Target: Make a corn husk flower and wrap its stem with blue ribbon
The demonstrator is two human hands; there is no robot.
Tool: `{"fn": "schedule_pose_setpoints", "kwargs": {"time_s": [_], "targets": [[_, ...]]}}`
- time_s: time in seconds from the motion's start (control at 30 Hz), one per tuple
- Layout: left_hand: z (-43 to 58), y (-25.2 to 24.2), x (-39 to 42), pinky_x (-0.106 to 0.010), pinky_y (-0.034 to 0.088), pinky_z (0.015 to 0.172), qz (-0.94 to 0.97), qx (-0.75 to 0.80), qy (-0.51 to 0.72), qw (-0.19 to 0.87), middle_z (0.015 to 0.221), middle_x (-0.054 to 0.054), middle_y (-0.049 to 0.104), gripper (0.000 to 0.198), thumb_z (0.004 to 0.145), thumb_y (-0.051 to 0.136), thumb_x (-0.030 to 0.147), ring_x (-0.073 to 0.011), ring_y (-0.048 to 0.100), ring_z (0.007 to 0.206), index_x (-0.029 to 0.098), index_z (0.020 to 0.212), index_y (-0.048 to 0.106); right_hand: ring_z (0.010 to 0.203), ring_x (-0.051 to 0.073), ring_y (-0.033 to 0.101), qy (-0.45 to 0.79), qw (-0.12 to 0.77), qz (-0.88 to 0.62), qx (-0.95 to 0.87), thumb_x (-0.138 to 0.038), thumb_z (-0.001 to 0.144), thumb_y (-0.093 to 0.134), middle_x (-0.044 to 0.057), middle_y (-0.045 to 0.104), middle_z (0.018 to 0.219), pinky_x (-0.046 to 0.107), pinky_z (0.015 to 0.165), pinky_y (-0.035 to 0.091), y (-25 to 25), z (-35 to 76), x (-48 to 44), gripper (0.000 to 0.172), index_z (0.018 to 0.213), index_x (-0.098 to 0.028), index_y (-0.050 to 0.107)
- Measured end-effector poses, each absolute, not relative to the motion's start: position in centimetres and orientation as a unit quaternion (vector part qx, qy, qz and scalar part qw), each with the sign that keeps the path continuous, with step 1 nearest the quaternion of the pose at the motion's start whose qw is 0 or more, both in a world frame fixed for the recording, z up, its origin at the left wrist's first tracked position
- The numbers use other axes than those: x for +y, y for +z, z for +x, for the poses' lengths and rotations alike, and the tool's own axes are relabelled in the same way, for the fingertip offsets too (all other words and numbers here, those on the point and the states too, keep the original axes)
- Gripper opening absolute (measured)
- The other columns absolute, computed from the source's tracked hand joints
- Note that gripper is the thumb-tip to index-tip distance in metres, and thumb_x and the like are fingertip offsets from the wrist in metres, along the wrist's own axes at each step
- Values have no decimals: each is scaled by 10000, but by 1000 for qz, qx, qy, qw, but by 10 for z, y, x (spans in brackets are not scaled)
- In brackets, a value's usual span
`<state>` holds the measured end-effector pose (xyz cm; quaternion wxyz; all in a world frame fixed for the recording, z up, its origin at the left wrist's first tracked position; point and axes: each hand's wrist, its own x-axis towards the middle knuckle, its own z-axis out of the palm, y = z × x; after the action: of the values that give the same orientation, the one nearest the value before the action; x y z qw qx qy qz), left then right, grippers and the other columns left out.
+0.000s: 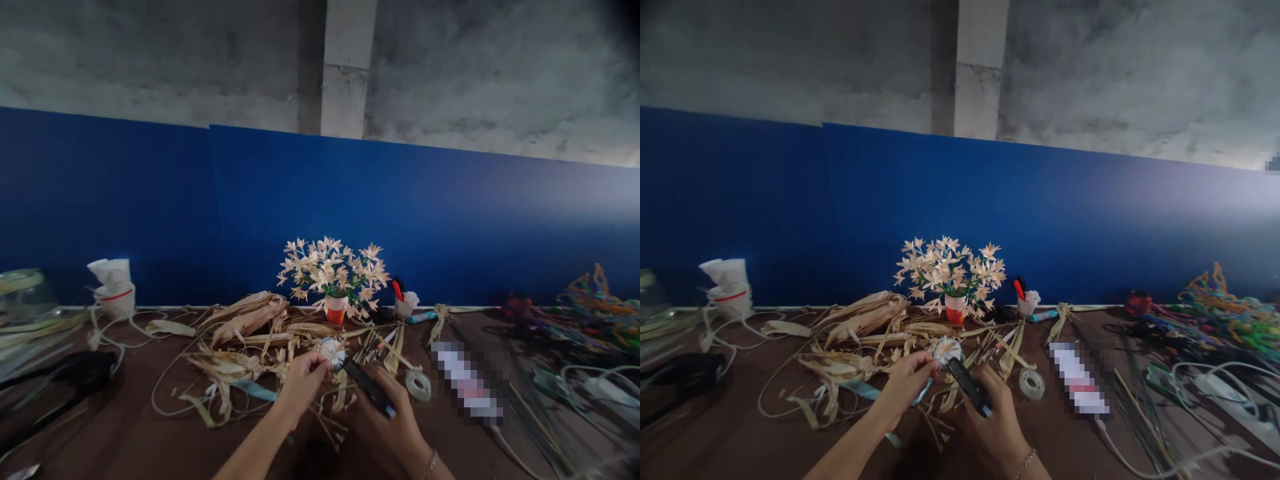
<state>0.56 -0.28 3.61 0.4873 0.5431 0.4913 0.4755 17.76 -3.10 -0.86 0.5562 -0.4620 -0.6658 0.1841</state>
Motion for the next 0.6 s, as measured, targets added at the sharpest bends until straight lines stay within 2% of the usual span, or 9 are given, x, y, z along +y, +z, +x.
{"fn": "schedule_pose_setpoints", "kwargs": {"time_s": [0.2, 0.4, 0.6], "targets": [[10, 33, -4, -197, 235, 440, 557, 486, 470, 483, 446, 36, 467, 176, 635, 526, 283, -92, 368, 445, 154, 519, 555, 626, 144, 509, 162, 523, -449, -707, -264, 711, 538, 27, 564, 681, 233, 585, 419, 9, 175, -34, 97, 700, -173, 569], [10, 29, -2, -198, 234, 435, 556, 477, 463, 499, 486, 24, 497, 183, 635, 526, 291, -87, 368, 454, 141, 538, 566, 656, 148, 510, 142, 507, -455, -718, -212, 693, 539, 32, 564, 712, 229, 601, 408, 8, 178, -33, 61, 734, -172, 564], [10, 27, -2, -203, 233, 449, 564, 478, 459, 492, 481, 31, 471, 212, 653, 508, 315, -85, 352, 458, 140, 544, 556, 640, 143, 496, 146, 493, -450, -730, -176, 692, 527, 26, 542, 702, 227, 585, 395, 6, 179, -32, 6, 688, -172, 529]]}}
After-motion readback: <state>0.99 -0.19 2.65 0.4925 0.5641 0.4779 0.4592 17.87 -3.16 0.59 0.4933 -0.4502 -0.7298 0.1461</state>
